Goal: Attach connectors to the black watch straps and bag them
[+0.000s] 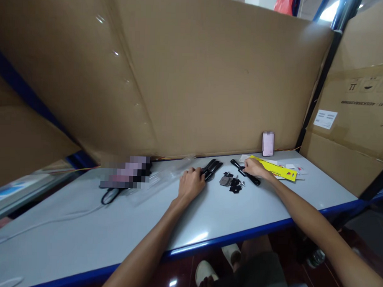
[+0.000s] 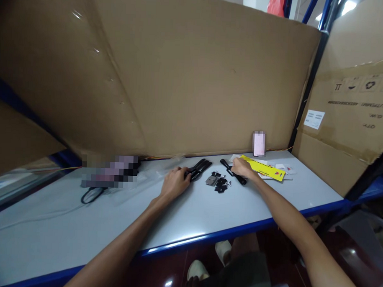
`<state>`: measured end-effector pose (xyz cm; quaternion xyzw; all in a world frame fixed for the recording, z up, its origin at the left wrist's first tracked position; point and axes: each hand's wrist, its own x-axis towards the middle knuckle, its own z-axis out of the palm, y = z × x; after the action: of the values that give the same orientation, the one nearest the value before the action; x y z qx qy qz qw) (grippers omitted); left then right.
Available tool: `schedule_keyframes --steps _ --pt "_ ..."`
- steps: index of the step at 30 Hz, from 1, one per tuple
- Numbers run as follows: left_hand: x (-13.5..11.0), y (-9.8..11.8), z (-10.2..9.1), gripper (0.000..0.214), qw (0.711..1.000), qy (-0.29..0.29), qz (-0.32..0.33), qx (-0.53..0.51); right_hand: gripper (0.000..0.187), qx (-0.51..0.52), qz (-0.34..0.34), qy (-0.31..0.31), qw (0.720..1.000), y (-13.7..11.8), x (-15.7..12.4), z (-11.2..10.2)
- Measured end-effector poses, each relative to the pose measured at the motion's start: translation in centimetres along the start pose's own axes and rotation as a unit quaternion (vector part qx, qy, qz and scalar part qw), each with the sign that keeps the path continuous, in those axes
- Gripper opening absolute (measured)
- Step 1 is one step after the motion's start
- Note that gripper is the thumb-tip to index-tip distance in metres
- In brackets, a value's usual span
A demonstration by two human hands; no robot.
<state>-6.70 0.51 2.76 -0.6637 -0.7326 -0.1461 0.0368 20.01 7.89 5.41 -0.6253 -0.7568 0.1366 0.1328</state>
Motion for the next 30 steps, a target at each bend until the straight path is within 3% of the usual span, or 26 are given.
schedule_keyframes --steps 6,9,14,16,19,23,30 --pt "-0.4 0.4 0.1 0.042 0.999 -0.005 0.026 0.036 0.008 0.088 0.009 0.044 0.995 0.0 0.2 -0.1" --pt "-0.5 0.5 0.0 0.040 0.998 -0.010 0.038 0.039 0.020 0.148 0.003 0.060 0.987 -0.4 0.1 -0.5" --pt "-0.4 0.6 -0.3 0.039 0.999 -0.010 0.036 0.023 0.013 0.311 -0.026 0.056 0.948 -2.7 -1.1 0.1" --pt "-0.2 0.4 -0.4 0.038 0.999 -0.007 0.031 0.003 0.008 0.281 -0.048 0.056 0.957 -4.4 -1.7 0.8" --pt "0.3 -0.2 -0.2 0.039 0.999 0.002 0.019 -0.044 0.011 0.138 -0.096 0.067 0.984 -7.4 -2.3 1.8" --pt "0.9 -0.9 0.4 0.040 0.997 0.011 0.023 -0.075 0.020 -0.007 -0.113 0.044 0.993 -10.6 -2.9 2.8" --pt "1.2 -1.1 1.0 0.038 0.996 0.012 0.039 -0.074 0.020 -0.018 -0.113 0.015 0.993 -11.9 -2.8 4.0"
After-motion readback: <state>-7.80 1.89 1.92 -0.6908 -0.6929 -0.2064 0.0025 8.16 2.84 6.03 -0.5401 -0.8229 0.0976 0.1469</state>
